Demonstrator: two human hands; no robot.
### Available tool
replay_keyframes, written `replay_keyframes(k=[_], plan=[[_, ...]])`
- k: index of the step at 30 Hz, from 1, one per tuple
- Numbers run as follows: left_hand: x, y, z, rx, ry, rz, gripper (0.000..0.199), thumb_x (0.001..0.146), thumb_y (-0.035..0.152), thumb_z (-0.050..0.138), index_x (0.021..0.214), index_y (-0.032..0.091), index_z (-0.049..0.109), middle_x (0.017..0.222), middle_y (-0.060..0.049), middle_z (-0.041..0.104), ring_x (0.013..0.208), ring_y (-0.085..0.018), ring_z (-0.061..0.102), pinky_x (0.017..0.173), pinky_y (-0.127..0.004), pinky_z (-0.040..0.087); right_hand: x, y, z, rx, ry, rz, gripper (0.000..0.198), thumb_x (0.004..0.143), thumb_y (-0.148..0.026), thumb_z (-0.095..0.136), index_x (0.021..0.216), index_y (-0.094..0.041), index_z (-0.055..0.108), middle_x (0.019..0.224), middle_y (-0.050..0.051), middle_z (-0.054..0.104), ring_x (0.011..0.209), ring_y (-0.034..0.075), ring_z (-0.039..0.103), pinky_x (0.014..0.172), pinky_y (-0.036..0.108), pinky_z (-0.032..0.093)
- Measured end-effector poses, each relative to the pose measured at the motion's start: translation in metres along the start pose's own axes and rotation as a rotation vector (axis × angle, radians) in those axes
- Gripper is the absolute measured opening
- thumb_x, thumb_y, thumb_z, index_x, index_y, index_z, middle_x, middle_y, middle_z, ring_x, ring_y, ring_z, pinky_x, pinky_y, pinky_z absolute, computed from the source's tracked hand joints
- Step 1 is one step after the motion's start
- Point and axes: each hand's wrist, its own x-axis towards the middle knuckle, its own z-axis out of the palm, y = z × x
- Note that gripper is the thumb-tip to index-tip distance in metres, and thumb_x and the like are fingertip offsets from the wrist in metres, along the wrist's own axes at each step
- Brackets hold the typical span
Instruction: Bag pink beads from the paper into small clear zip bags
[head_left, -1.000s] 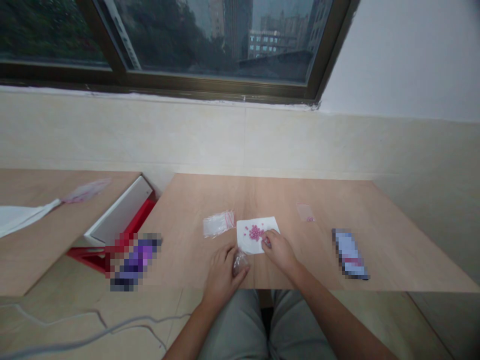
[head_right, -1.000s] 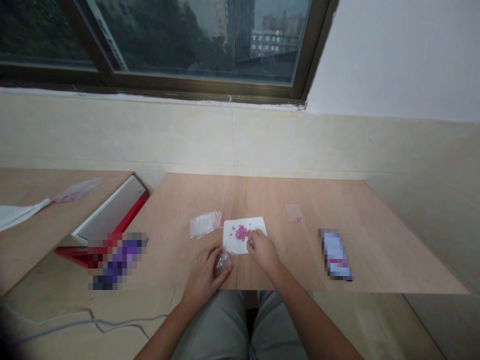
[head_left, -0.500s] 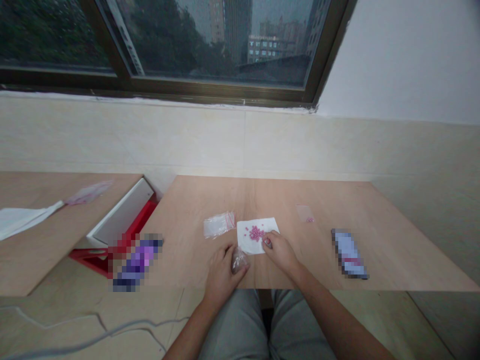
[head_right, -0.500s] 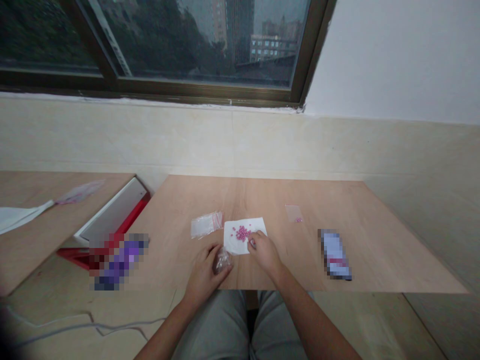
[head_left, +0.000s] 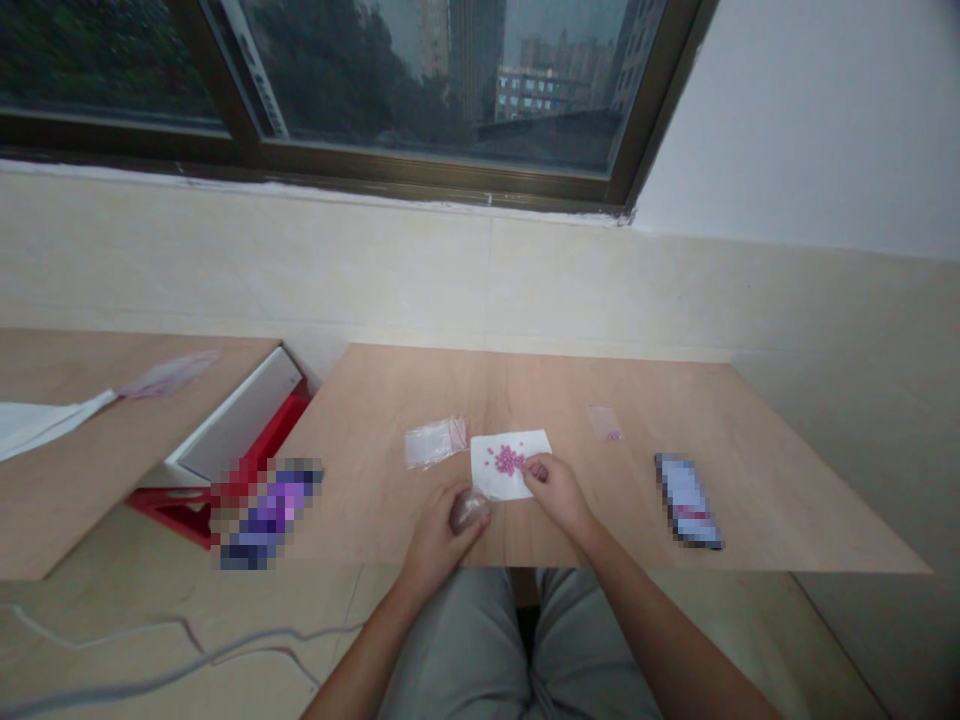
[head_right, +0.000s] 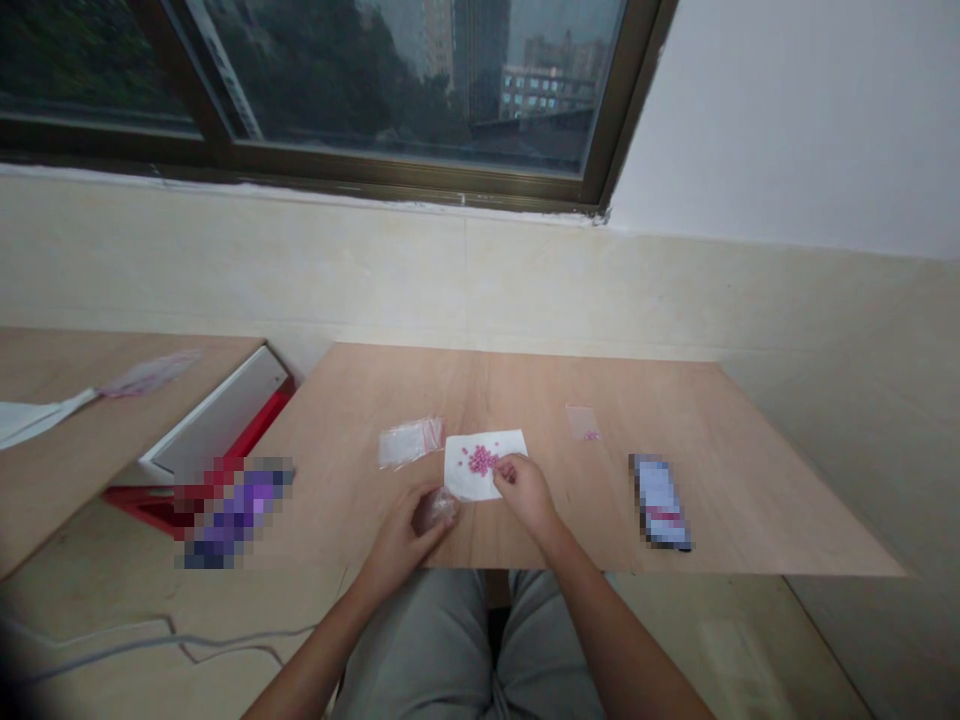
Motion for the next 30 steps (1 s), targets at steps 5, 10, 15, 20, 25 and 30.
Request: replay_keyframes(k=[5, 10, 15, 20, 25, 30], plan=[[-0.001, 0.0, 0.003, -0.044, 0.017, -0.024, 0.044, 0.086, 0.037, 0.071, 0.125, 0.022, 0.057, 0.124, -0.011, 0.064, 0.117, -0.028, 0.06, 0.103, -0.047, 0.047, -0.003, -0.025, 0.006, 0.325, 0.075, 0.268, 0.027, 0.085, -0.041, 0.059, 0.085, -0.016, 0.069, 0.058, -0.002, 0.056, 0.051, 0.014, 0.046, 0.049, 0.024, 0.034], [-0.002, 0.0, 0.003, -0.075, 0.019, -0.039, 0.043, 0.088, 0.038, 0.069, 0.125, 0.02, 0.057, 0.123, -0.012, 0.064, 0.116, -0.027, 0.06, 0.104, -0.047, 0.047, -0.009, -0.041, 0.018, 0.262, -0.15, 0.087, 0.023, 0.085, -0.039, 0.064, 0.089, -0.018, 0.073, 0.082, 0.004, 0.071, 0.071, 0.017, 0.061, 0.065, 0.026, 0.045], [-0.001, 0.003, 0.002, -0.065, 0.028, -0.035, 0.039, 0.088, 0.037, 0.068, 0.122, 0.021, 0.06, 0.122, -0.011, 0.064, 0.115, -0.027, 0.061, 0.101, -0.046, 0.049, 0.001, -0.014, -0.002, 0.074, -0.022, 0.112, 0.028, 0.089, -0.039, 0.057, 0.085, -0.016, 0.073, 0.076, 0.005, 0.07, 0.065, 0.018, 0.059, 0.062, 0.027, 0.044], [-0.001, 0.004, 0.002, -0.049, 0.036, -0.029, 0.037, 0.088, 0.037, 0.069, 0.121, 0.021, 0.061, 0.121, -0.01, 0.065, 0.115, -0.027, 0.061, 0.102, -0.046, 0.048, 0.006, 0.012, -0.019, -0.131, -0.02, 0.07, 0.019, 0.087, -0.028, 0.056, 0.079, -0.017, 0.068, 0.077, 0.005, 0.07, 0.07, 0.019, 0.062, 0.066, 0.027, 0.045], [-0.001, 0.002, 0.002, -0.037, 0.021, -0.013, 0.037, 0.088, 0.036, 0.068, 0.122, 0.023, 0.061, 0.124, -0.009, 0.065, 0.116, -0.026, 0.061, 0.104, -0.045, 0.048, 0.006, 0.015, -0.012, -0.309, -0.027, 0.006, 0.012, 0.084, -0.024, 0.06, 0.091, -0.018, 0.068, 0.082, 0.004, 0.066, 0.073, 0.018, 0.059, 0.068, 0.026, 0.044], [-0.001, 0.001, 0.003, -0.046, 0.02, -0.014, 0.038, 0.089, 0.038, 0.068, 0.123, 0.023, 0.061, 0.125, -0.01, 0.065, 0.117, -0.027, 0.061, 0.104, -0.047, 0.048, 0.009, 0.012, -0.009, -0.386, -0.025, -0.008, 0.012, 0.082, -0.018, 0.06, 0.089, -0.019, 0.069, 0.084, 0.005, 0.066, 0.076, 0.017, 0.059, 0.071, 0.026, 0.043]])
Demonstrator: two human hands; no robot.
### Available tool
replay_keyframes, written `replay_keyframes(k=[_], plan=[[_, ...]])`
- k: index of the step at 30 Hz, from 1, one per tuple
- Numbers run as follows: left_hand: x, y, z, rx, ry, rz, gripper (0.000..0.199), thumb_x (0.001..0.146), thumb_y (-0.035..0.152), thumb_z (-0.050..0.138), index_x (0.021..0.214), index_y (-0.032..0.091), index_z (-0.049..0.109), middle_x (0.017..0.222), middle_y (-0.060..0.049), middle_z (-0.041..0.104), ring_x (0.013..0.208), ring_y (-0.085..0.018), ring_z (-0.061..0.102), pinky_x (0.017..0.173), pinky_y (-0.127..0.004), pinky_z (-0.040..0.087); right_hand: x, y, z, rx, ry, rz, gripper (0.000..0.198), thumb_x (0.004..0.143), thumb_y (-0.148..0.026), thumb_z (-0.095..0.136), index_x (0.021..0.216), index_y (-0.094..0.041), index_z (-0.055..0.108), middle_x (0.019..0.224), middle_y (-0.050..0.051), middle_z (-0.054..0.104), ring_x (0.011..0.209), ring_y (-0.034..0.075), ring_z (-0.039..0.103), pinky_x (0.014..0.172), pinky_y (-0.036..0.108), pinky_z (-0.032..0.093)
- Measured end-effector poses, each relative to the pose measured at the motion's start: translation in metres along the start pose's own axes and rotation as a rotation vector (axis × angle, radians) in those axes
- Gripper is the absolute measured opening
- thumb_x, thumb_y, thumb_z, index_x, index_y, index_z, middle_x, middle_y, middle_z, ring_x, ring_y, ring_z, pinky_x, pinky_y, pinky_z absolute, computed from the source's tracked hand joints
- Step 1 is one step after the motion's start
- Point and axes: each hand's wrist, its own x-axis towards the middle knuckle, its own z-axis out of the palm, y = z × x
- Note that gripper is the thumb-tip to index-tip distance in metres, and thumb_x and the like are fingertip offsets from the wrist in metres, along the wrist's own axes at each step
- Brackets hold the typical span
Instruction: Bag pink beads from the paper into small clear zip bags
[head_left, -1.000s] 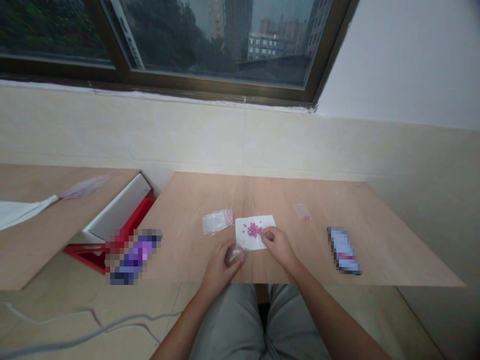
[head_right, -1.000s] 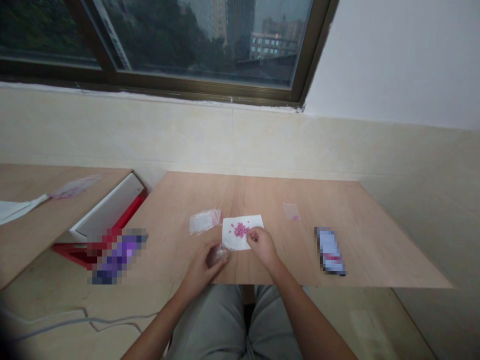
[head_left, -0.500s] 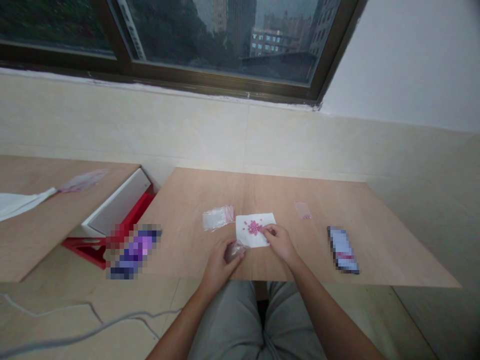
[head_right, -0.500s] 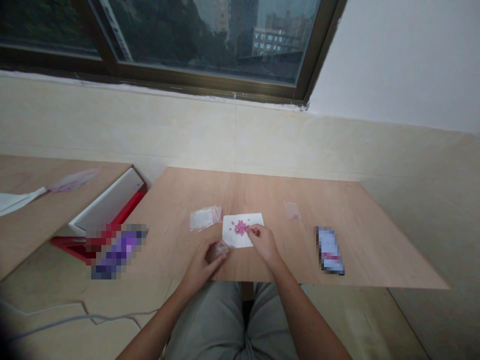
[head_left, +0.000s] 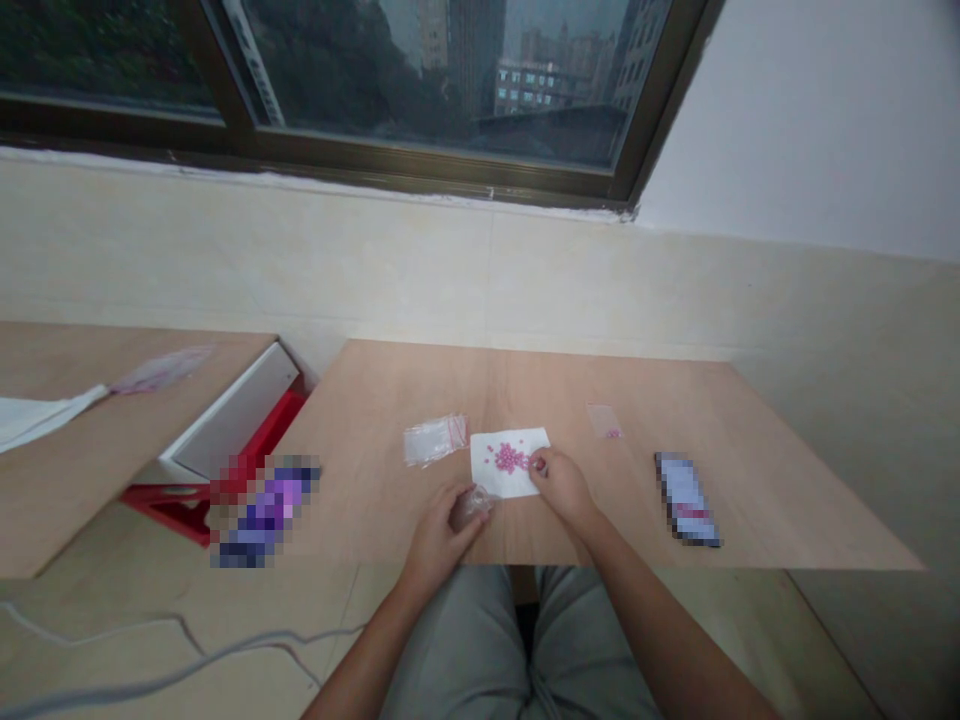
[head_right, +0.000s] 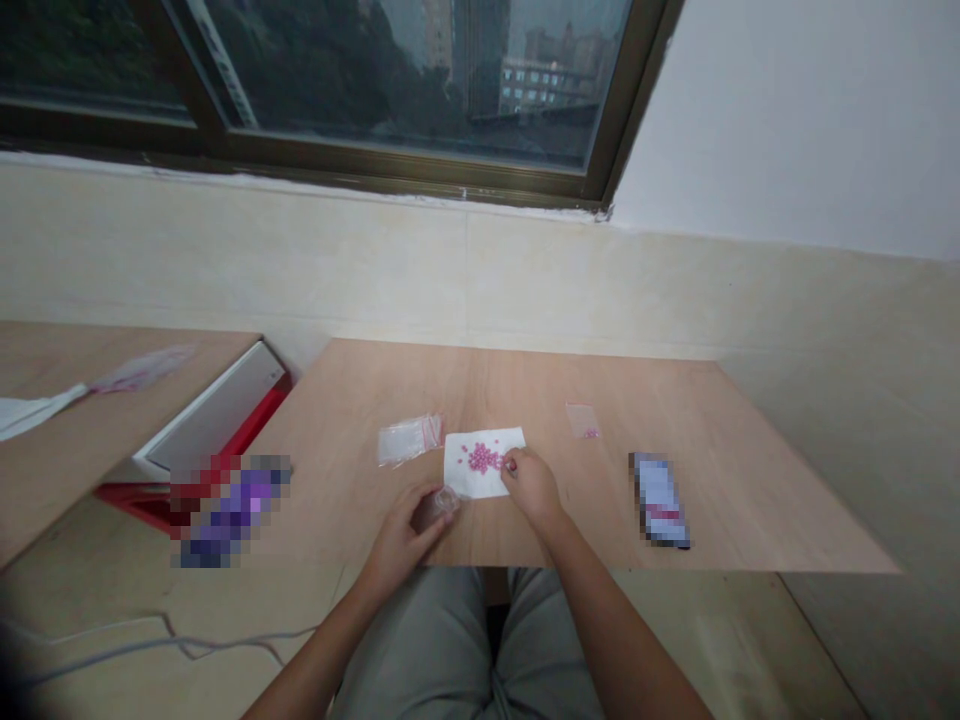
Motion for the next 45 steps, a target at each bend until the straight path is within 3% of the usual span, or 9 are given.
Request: replay_keyframes(k=[7, 10, 14, 18, 22, 29, 38, 42, 45], plan=[[0.0, 0.001, 0.0, 0.004, 0.005, -0.002, 0.04, 0.088, 0.04, 0.068, 0.124, 0.023, 0.061, 0.126, -0.01, 0.065, 0.119, -0.028, 0.06, 0.105, -0.047, 0.048, -0.001, -0.018, -0.008, 0.456, 0.128, 0.229, 0.018, 0.085, -0.03, 0.054, 0.081, -0.017, 0.065, 0.071, 0.003, 0.064, 0.061, 0.017, 0.057, 0.058, 0.026, 0.043], [0.0, 0.001, 0.002, 0.004, 0.016, -0.002, 0.04, 0.088, 0.041, 0.068, 0.123, 0.023, 0.061, 0.124, -0.01, 0.066, 0.117, -0.028, 0.061, 0.103, -0.047, 0.049, -0.007, -0.04, -0.009, 0.601, -0.005, 0.224, 0.024, 0.087, -0.036, 0.055, 0.084, -0.017, 0.068, 0.07, 0.003, 0.066, 0.058, 0.017, 0.056, 0.054, 0.025, 0.042], [0.001, 0.001, 0.002, 0.0, 0.013, -0.004, 0.04, 0.088, 0.042, 0.068, 0.122, 0.022, 0.061, 0.122, -0.01, 0.066, 0.115, -0.028, 0.062, 0.103, -0.048, 0.049, -0.011, -0.051, -0.007, 0.54, -0.213, 0.01, 0.021, 0.087, -0.035, 0.061, 0.087, -0.018, 0.074, 0.085, 0.004, 0.074, 0.074, 0.018, 0.064, 0.067, 0.026, 0.047], [0.002, 0.004, 0.0, -0.007, -0.008, -0.012, 0.038, 0.089, 0.04, 0.067, 0.122, 0.022, 0.061, 0.123, -0.01, 0.066, 0.115, -0.027, 0.061, 0.103, -0.047, 0.048, -0.004, -0.022, -0.003, 0.363, -0.028, 0.077, 0.02, 0.089, -0.03, 0.058, 0.088, -0.017, 0.073, 0.084, 0.006, 0.073, 0.074, 0.019, 0.064, 0.07, 0.027, 0.048], [0.002, 0.007, 0.0, -0.002, -0.016, -0.008, 0.036, 0.089, 0.04, 0.068, 0.12, 0.022, 0.063, 0.121, -0.01, 0.067, 0.114, -0.028, 0.062, 0.102, -0.047, 0.049, 0.002, 0.005, -0.001, 0.189, 0.0, 0.065, 0.013, 0.084, -0.019, 0.06, 0.09, -0.018, 0.071, 0.085, 0.006, 0.071, 0.072, 0.018, 0.063, 0.07, 0.027, 0.047], [0.001, 0.005, 0.0, 0.001, -0.017, -0.006, 0.036, 0.088, 0.038, 0.069, 0.12, 0.023, 0.063, 0.121, -0.009, 0.067, 0.114, -0.027, 0.062, 0.102, -0.046, 0.049, 0.0, -0.002, 0.0, 0.028, 0.001, -0.025, 0.014, 0.083, -0.014, 0.058, 0.089, -0.02, 0.069, 0.09, 0.005, 0.068, 0.08, 0.018, 0.061, 0.075, 0.027, 0.045], [0.0, 0.009, -0.001, -0.01, -0.006, -0.014, 0.035, 0.089, 0.039, 0.068, 0.12, 0.024, 0.064, 0.122, -0.009, 0.067, 0.115, -0.026, 0.062, 0.103, -0.045, 0.048, -0.003, -0.027, -0.005, 0.518, 0.051, 0.233, 0.019, 0.085, -0.031, 0.053, 0.08, -0.017, 0.064, 0.07, 0.002, 0.064, 0.061, 0.017, 0.057, 0.058, 0.026, 0.043], [0.0, 0.009, -0.001, -0.017, -0.006, -0.02, 0.037, 0.088, 0.037, 0.069, 0.121, 0.023, 0.063, 0.121, -0.01, 0.067, 0.113, -0.026, 0.063, 0.101, -0.044, 0.049, -0.011, -0.054, -0.006, 0.582, -0.229, 0.102, 0.019, 0.085, -0.034, 0.058, 0.084, -0.018, 0.068, 0.074, 0.002, 0.067, 0.062, 0.016, 0.059, 0.057, 0.025, 0.044], [-0.001, 0.009, -0.002, -0.027, 0.002, -0.024, 0.036, 0.088, 0.037, 0.069, 0.12, 0.022, 0.063, 0.12, -0.01, 0.067, 0.112, -0.026, 0.063, 0.1, -0.043, 0.05, -0.011, -0.053, -0.007, 0.512, -0.173, 0.05, 0.02, 0.086, -0.033, 0.058, 0.086, -0.018, 0.071, 0.08, 0.004, 0.071, 0.068, 0.017, 0.061, 0.063, 0.027, 0.046]])
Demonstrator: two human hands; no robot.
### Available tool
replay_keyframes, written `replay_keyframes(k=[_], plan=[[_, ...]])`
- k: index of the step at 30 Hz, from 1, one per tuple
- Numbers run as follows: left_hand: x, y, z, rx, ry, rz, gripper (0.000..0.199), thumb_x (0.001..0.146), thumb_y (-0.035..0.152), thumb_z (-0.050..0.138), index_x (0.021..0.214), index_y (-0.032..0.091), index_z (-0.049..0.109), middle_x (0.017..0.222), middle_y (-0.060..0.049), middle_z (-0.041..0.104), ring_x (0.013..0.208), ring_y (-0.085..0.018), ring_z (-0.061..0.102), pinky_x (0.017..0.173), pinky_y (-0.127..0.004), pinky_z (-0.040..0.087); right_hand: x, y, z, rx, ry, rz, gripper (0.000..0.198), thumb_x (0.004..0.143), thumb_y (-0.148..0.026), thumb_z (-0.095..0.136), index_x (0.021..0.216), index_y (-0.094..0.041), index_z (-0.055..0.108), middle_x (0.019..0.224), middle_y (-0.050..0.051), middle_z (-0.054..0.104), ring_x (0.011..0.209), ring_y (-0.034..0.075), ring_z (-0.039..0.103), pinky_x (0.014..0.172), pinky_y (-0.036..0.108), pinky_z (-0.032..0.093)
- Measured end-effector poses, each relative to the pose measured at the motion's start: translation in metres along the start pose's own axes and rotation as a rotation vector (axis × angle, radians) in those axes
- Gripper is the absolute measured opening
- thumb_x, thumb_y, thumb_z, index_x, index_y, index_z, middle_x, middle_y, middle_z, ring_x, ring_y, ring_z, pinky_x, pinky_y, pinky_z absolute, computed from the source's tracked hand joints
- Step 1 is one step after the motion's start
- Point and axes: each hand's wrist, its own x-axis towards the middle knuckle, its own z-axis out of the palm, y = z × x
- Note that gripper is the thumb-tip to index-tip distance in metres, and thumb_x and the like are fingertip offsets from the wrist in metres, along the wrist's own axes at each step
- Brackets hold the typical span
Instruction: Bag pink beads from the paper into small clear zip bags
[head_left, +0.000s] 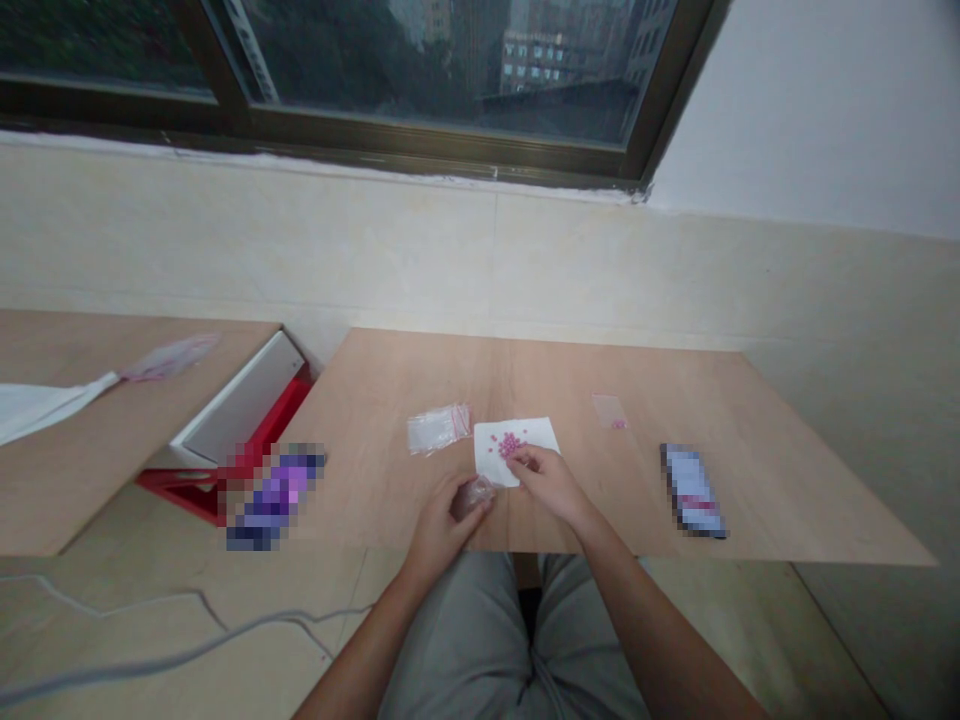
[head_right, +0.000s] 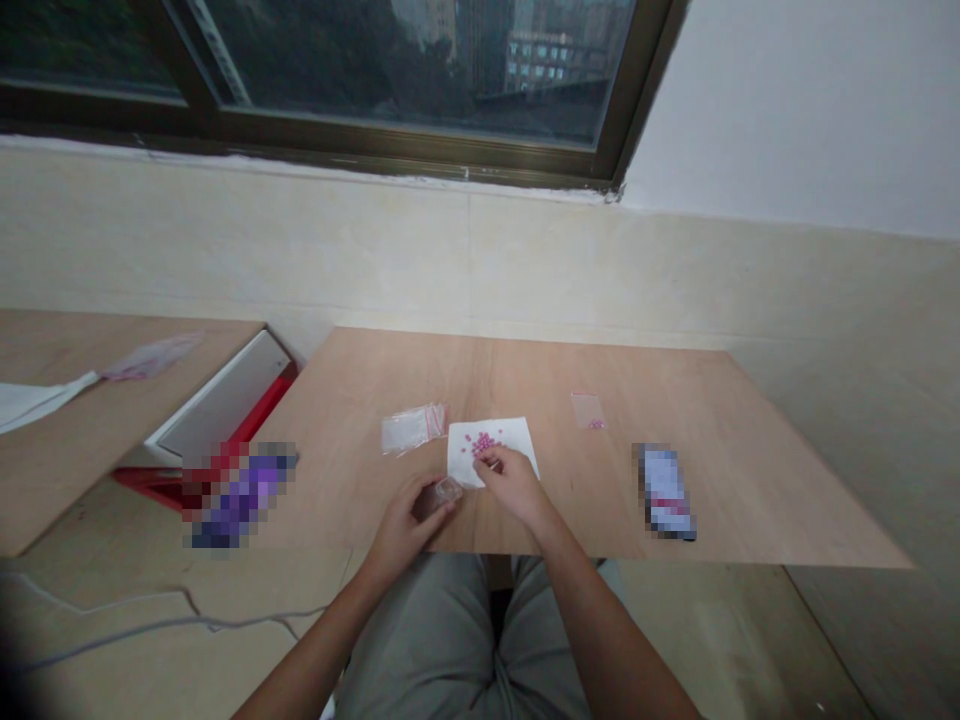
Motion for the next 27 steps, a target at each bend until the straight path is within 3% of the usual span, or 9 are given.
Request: replay_keyframes(k=[4, 8, 12, 15, 22, 24, 27], plan=[[-0.001, -0.002, 0.0, -0.005, -0.009, 0.001, 0.033, 0.089, 0.035, 0.068, 0.12, 0.022, 0.064, 0.121, -0.01, 0.067, 0.114, -0.026, 0.062, 0.102, -0.044, 0.048, 0.005, 0.024, -0.015, -0.21, 0.177, 0.01, 0.017, 0.087, -0.027, 0.057, 0.085, -0.017, 0.07, 0.082, 0.006, 0.071, 0.071, 0.018, 0.062, 0.068, 0.027, 0.046], [-0.001, -0.005, 0.001, 0.013, -0.008, -0.006, 0.034, 0.088, 0.034, 0.069, 0.12, 0.023, 0.064, 0.122, -0.009, 0.067, 0.115, -0.027, 0.062, 0.103, -0.045, 0.048, 0.006, 0.042, -0.019, -0.44, 0.19, 0.028, 0.013, 0.083, -0.024, 0.063, 0.092, -0.017, 0.069, 0.089, 0.007, 0.07, 0.077, 0.019, 0.063, 0.073, 0.028, 0.046], [-0.001, -0.006, 0.001, 0.009, -0.009, 0.01, 0.033, 0.089, 0.035, 0.069, 0.119, 0.023, 0.065, 0.12, -0.009, 0.068, 0.113, -0.027, 0.062, 0.101, -0.044, 0.049, 0.006, 0.041, -0.013, -0.514, 0.184, -0.033, 0.01, 0.084, -0.023, 0.06, 0.089, -0.019, 0.068, 0.093, 0.007, 0.069, 0.083, 0.02, 0.063, 0.077, 0.028, 0.045], [-0.001, -0.004, 0.0, 0.003, -0.005, 0.02, 0.032, 0.089, 0.034, 0.069, 0.119, 0.024, 0.065, 0.12, -0.008, 0.068, 0.114, -0.026, 0.062, 0.101, -0.043, 0.049, 0.005, 0.04, -0.013, -0.425, 0.2, -0.015, 0.009, 0.083, -0.025, 0.059, 0.08, -0.02, 0.065, 0.083, 0.005, 0.067, 0.076, 0.019, 0.061, 0.072, 0.027, 0.043], [-0.001, -0.004, 0.001, 0.008, -0.006, 0.01, 0.034, 0.088, 0.035, 0.07, 0.12, 0.024, 0.064, 0.12, -0.009, 0.067, 0.114, -0.026, 0.062, 0.102, -0.044, 0.048, 0.002, 0.035, -0.016, 0.118, 0.389, 0.194, 0.024, 0.084, -0.037, 0.05, 0.069, -0.02, 0.058, 0.057, -0.002, 0.053, 0.055, 0.016, 0.049, 0.054, 0.026, 0.036], [-0.001, -0.005, 0.001, 0.008, -0.006, 0.006, 0.035, 0.088, 0.036, 0.069, 0.121, 0.024, 0.063, 0.121, -0.009, 0.067, 0.114, -0.026, 0.062, 0.102, -0.044, 0.048, 0.001, 0.025, -0.011, 0.174, 0.342, 0.2, 0.023, 0.084, -0.037, 0.051, 0.071, -0.02, 0.06, 0.056, -0.003, 0.053, 0.053, 0.016, 0.048, 0.053, 0.026, 0.036], [-0.001, -0.004, 0.001, 0.017, -0.01, 0.007, 0.035, 0.088, 0.037, 0.07, 0.121, 0.024, 0.064, 0.121, -0.009, 0.067, 0.113, -0.026, 0.062, 0.101, -0.044, 0.049, -0.004, 0.005, 0.003, 0.161, 0.121, 0.096, 0.023, 0.085, -0.036, 0.055, 0.078, -0.018, 0.067, 0.067, 0.0, 0.063, 0.061, 0.016, 0.055, 0.059, 0.026, 0.041]])
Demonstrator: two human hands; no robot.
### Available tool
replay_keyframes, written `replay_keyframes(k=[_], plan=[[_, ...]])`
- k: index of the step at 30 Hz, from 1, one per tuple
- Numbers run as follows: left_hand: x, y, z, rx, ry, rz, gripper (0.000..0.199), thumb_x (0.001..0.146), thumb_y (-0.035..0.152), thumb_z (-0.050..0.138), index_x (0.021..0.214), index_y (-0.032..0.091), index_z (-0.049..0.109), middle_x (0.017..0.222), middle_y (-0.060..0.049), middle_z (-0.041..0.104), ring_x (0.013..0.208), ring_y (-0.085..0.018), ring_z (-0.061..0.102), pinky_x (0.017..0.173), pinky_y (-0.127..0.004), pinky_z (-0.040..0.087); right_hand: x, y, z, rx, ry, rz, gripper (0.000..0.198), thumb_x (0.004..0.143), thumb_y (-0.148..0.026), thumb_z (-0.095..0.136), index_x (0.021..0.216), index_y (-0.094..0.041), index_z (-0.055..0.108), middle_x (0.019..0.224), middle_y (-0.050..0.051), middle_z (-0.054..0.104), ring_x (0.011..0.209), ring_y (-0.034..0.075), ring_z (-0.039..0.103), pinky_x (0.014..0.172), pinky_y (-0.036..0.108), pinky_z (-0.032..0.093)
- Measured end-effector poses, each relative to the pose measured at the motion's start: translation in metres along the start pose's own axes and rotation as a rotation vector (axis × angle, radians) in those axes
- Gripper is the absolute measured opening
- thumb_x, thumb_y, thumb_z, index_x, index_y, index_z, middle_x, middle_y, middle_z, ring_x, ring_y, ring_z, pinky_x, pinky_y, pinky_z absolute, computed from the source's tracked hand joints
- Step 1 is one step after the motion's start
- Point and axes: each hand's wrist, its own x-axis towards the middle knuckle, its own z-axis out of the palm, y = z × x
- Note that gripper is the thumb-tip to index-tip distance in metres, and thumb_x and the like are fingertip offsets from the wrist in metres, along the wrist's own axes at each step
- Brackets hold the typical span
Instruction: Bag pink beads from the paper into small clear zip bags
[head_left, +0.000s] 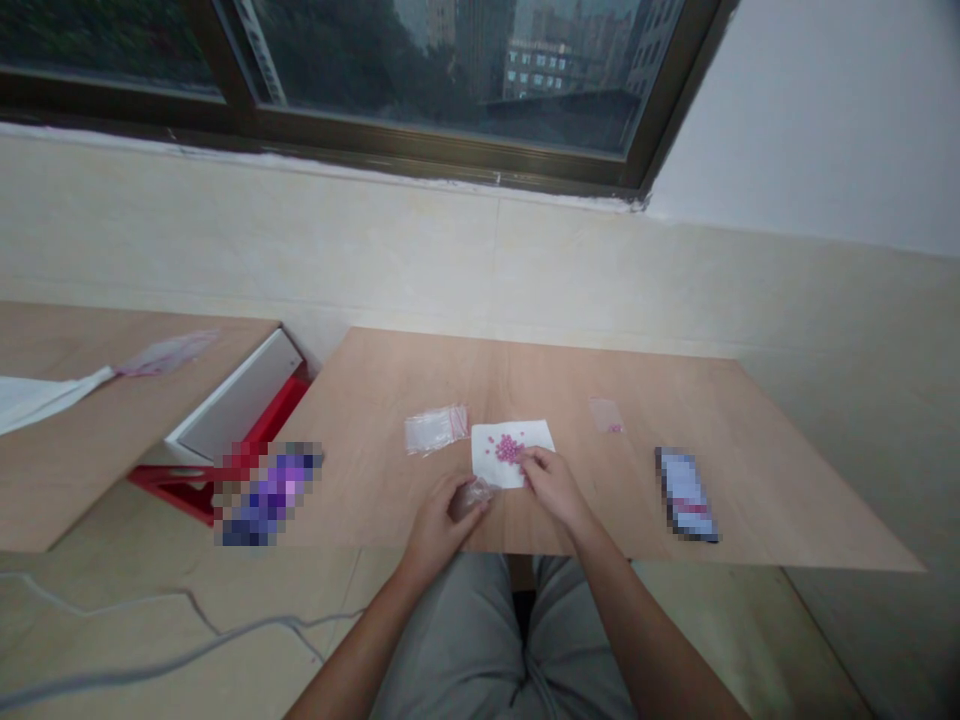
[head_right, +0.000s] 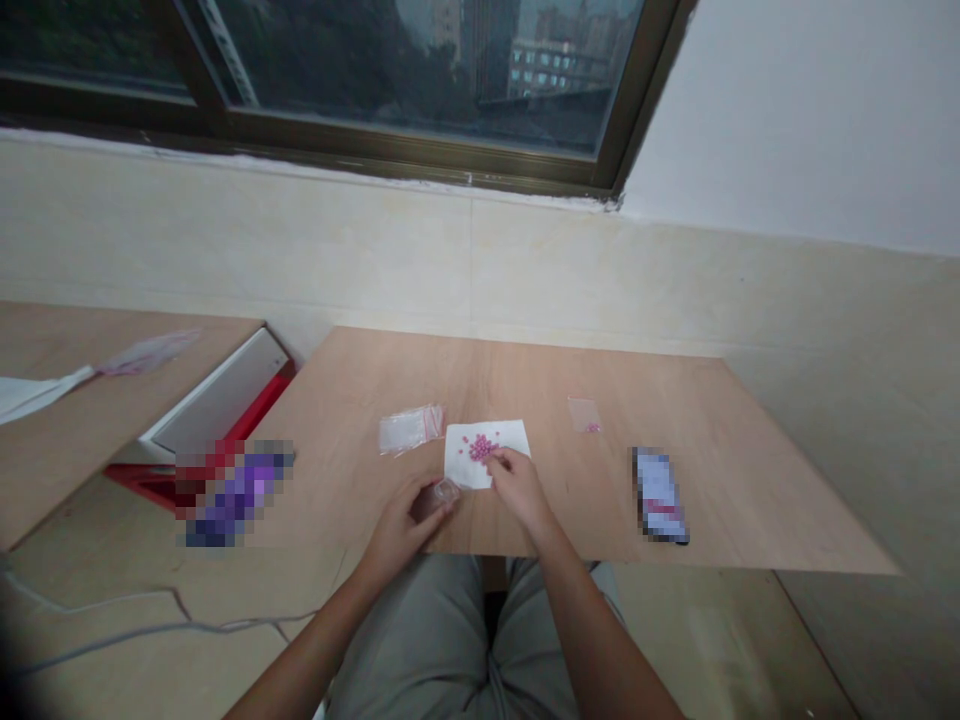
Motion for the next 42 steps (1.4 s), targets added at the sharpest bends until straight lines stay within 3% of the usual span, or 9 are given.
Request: replay_keyframes(k=[3, 12, 17, 21, 26, 30, 33, 38, 42], plan=[[0.001, 0.002, -0.001, 0.004, -0.001, 0.015, 0.035, 0.088, 0.039, 0.07, 0.119, 0.024, 0.064, 0.119, -0.009, 0.067, 0.112, -0.026, 0.063, 0.099, -0.043, 0.05, -0.008, -0.009, 0.01, -0.059, -0.154, -0.079, 0.022, 0.087, -0.035, 0.058, 0.087, -0.018, 0.071, 0.081, 0.002, 0.07, 0.071, 0.017, 0.06, 0.067, 0.026, 0.045], [0.001, 0.001, 0.001, 0.005, -0.004, 0.015, 0.034, 0.088, 0.038, 0.069, 0.119, 0.025, 0.065, 0.121, -0.009, 0.068, 0.113, -0.026, 0.063, 0.102, -0.045, 0.049, 0.01, 0.023, -0.021, -0.459, 0.068, -0.126, 0.016, 0.087, -0.026, 0.057, 0.092, -0.018, 0.071, 0.086, 0.006, 0.071, 0.074, 0.019, 0.063, 0.07, 0.028, 0.047], [0.001, 0.001, 0.002, 0.011, 0.001, 0.019, 0.034, 0.088, 0.038, 0.07, 0.119, 0.025, 0.064, 0.121, -0.008, 0.067, 0.113, -0.026, 0.063, 0.102, -0.045, 0.049, 0.016, 0.031, -0.016, -0.678, 0.108, -0.158, 0.014, 0.085, -0.024, 0.062, 0.094, -0.018, 0.07, 0.092, 0.008, 0.07, 0.082, 0.02, 0.063, 0.075, 0.028, 0.045], [0.001, 0.0, 0.002, 0.018, 0.008, 0.017, 0.035, 0.088, 0.037, 0.069, 0.12, 0.024, 0.063, 0.122, -0.008, 0.067, 0.114, -0.026, 0.062, 0.103, -0.045, 0.049, 0.018, 0.035, -0.016, -0.621, 0.11, -0.16, 0.011, 0.084, -0.021, 0.058, 0.086, -0.019, 0.069, 0.087, 0.006, 0.07, 0.079, 0.019, 0.063, 0.074, 0.027, 0.044], [0.001, 0.0, 0.004, 0.033, 0.013, 0.014, 0.036, 0.089, 0.038, 0.068, 0.122, 0.024, 0.062, 0.123, -0.009, 0.066, 0.116, -0.027, 0.061, 0.103, -0.047, 0.049, 0.014, 0.028, -0.013, -0.229, 0.186, -0.072, 0.021, 0.088, -0.033, 0.054, 0.082, -0.017, 0.067, 0.081, 0.006, 0.07, 0.073, 0.019, 0.062, 0.069, 0.027, 0.046], [0.002, 0.001, 0.005, 0.045, 0.018, 0.016, 0.037, 0.089, 0.039, 0.068, 0.121, 0.023, 0.062, 0.12, -0.01, 0.067, 0.112, -0.027, 0.063, 0.1, -0.047, 0.051, 0.006, 0.01, 0.002, -0.089, -0.039, -0.074, 0.024, 0.087, -0.037, 0.057, 0.087, -0.017, 0.071, 0.085, 0.005, 0.072, 0.077, 0.019, 0.064, 0.071, 0.028, 0.048], [0.002, 0.002, 0.005, 0.049, 0.027, 0.024, 0.036, 0.089, 0.04, 0.068, 0.121, 0.023, 0.063, 0.118, -0.01, 0.068, 0.109, -0.028, 0.064, 0.097, -0.047, 0.052, 0.004, 0.005, 0.005, -0.113, -0.123, -0.103, 0.023, 0.087, -0.036, 0.059, 0.089, -0.018, 0.073, 0.087, 0.005, 0.074, 0.078, 0.019, 0.065, 0.074, 0.03, 0.049], [0.001, 0.001, 0.005, 0.049, 0.01, 0.014, 0.035, 0.089, 0.038, 0.068, 0.12, 0.024, 0.063, 0.118, -0.009, 0.068, 0.111, -0.027, 0.063, 0.098, -0.045, 0.051, 0.015, 0.021, -0.018, -0.322, 0.09, -0.115, 0.02, 0.085, -0.027, 0.055, 0.089, -0.016, 0.072, 0.085, 0.006, 0.072, 0.073, 0.019, 0.063, 0.07, 0.029, 0.047], [0.001, 0.0, 0.005, 0.062, 0.002, 0.017, 0.036, 0.089, 0.037, 0.068, 0.121, 0.023, 0.063, 0.118, -0.009, 0.068, 0.11, -0.027, 0.063, 0.098, -0.045, 0.051, 0.027, 0.035, -0.032, -0.526, 0.137, -0.112, 0.022, 0.082, -0.021, 0.057, 0.099, -0.016, 0.071, 0.088, 0.006, 0.07, 0.072, 0.018, 0.061, 0.069, 0.028, 0.046]])
